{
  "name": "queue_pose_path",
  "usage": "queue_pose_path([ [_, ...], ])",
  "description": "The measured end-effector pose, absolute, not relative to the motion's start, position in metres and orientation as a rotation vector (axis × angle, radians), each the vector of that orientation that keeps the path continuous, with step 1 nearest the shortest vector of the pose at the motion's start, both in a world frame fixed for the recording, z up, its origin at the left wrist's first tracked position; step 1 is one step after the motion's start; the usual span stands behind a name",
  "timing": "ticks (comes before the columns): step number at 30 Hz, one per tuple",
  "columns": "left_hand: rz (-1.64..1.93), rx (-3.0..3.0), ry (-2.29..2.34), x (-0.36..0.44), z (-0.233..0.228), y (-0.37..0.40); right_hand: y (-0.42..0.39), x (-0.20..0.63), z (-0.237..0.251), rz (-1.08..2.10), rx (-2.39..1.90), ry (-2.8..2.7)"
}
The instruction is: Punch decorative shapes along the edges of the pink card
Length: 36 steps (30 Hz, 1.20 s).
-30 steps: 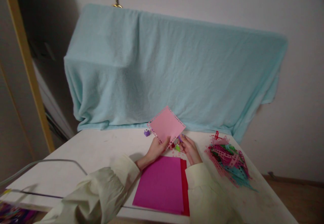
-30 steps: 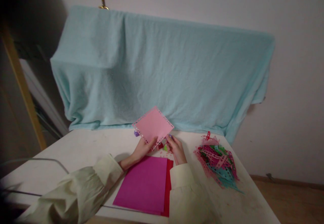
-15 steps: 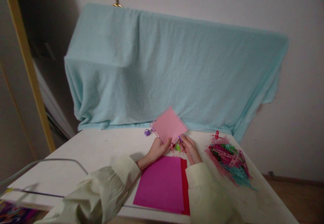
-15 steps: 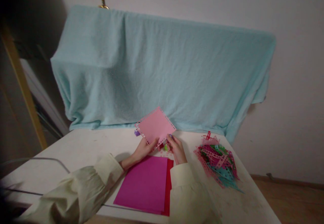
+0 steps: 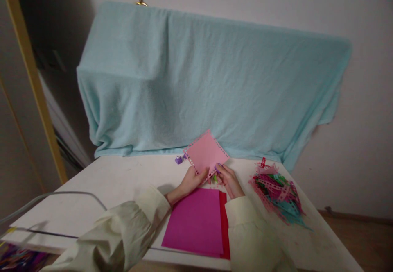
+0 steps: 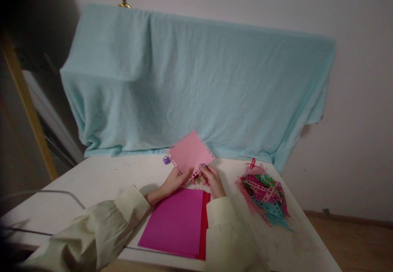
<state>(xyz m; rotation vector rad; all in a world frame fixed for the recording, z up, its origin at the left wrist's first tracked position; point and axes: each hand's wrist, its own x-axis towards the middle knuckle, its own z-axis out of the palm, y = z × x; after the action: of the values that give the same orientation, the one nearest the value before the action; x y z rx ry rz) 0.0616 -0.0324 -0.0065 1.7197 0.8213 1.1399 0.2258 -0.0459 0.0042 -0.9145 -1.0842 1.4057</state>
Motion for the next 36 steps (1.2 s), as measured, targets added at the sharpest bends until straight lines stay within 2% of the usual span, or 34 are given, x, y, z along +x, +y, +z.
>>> queue_pose_path([
  [18,1.094,1.725,0.823,0.0609,-0.0038,-0.0356,-0.0472,0.2248,0.0062,1.424,-0.894,-1.045],
  [36,1.172,1.606,0.726,0.0645,-0.0016,-0.0402,-0.0488,0.2160,0.0069,1.236,-0.960,-0.962],
])
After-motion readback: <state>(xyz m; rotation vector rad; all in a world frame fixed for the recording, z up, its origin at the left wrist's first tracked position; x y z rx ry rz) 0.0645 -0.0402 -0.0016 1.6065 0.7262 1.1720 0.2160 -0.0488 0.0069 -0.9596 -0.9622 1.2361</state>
